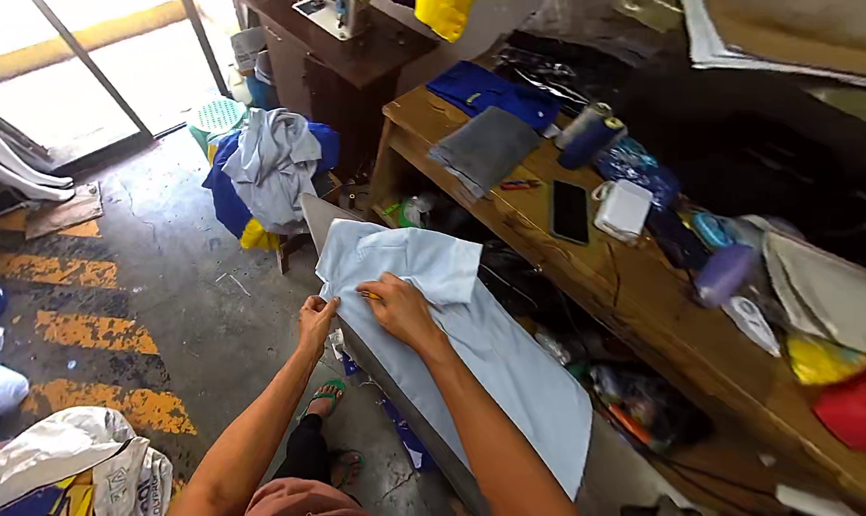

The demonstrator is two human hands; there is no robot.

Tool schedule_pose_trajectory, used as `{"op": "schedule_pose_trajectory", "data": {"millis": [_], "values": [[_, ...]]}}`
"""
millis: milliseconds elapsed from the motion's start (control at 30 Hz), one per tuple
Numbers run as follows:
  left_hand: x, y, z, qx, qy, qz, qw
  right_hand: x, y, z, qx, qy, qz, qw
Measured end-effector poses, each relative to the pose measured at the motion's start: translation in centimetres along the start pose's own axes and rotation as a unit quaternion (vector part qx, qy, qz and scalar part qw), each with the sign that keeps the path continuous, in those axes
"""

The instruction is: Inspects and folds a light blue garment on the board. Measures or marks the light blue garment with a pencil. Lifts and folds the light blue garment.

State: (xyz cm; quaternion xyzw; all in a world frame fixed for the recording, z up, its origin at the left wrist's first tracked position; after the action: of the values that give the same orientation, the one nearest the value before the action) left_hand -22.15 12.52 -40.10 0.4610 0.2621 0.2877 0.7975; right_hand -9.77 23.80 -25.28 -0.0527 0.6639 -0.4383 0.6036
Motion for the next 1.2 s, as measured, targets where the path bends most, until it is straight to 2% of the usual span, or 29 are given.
{"op": "schedule_pose_trajectory", "data": {"millis": [100,200,300,367,467,567,600,667,800,867,933,1033,1100,1167,1200], "values": [[-0.3,1.0,-0.2,0.089,0.003,-0.02,0.996,4.1,-1.3,-6.5,-0.08,-0.108,0.016,0.991],[-0.7,2.0,0.5,0.136,0.009,-0.035,0.99,7.0,-1.7,-9.4,-0.109,-0.228,0.067,0.965],[-0.6,2.8,1.4,0.161,0.017,0.003,0.987,7.0,-1.6,-10.4,-0.078,-0.312,0.129,0.938],[0.5,3.2,1.9,0.141,-0.019,0.081,0.986,5.1,-1.9,-10.7,-0.067,-0.314,0.14,0.937],[5.0,4.7,3.9,0.104,-0.184,0.138,0.968,-1.3,-3.2,-10.2,-0.068,-0.214,0.116,0.967],[10.9,6.6,7.9,0.107,-0.38,0.118,0.911,-11.0,-5.0,-8.7,-0.069,-0.099,0.107,0.987],[12.6,6.9,9.1,0.115,-0.419,0.101,0.895,-14.5,-5.4,-7.7,-0.064,-0.053,0.101,0.991],[15.3,6.9,10.4,0.151,-0.443,0.043,0.883,-21.8,-6.2,-4.9,-0.046,0.041,0.079,0.995],[17.4,6.8,8.6,0.232,-0.399,-0.184,0.868,-35.3,-6.4,3.4,0.018,0.258,-0.002,0.966],[16.6,11.1,6.0,0.313,-0.348,-0.276,0.84,-40.2,-6.0,8.5,0.065,0.364,-0.025,0.929],[14.9,18.9,3.0,0.391,-0.266,-0.342,0.812,-43.9,-4.5,13.9,0.096,0.438,-0.005,0.894],[11.8,31.5,1.2,0.523,-0.131,-0.377,0.753,-46.6,0.0,22.4,0.11,0.535,0.007,0.838],[9.8,38.4,3.6,0.598,-0.059,-0.374,0.706,-46.8,2.5,27.3,0.071,0.584,-0.006,0.809],[8.1,41.1,6.7,0.665,-0.011,-0.371,0.648,-44.8,4.2,31.2,0.001,0.603,-0.024,0.797],[7.3,40.6,8.0,0.69,-0.008,-0.374,0.62,-42.9,4.9,32.8,-0.037,0.597,-0.024,0.801]]}}
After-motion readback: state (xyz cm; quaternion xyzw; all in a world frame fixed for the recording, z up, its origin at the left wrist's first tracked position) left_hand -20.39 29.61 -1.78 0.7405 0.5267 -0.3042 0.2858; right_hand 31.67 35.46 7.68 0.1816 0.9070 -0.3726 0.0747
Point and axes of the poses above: each hand's wrist, its own z-axis away from the middle knuckle, its own x-axis out of the palm, y = z × x, the point moved 7 cm from there along -z, towards the middle knuckle, and after that the axes turned 9 degrees about -z, right-handed, at the moved point
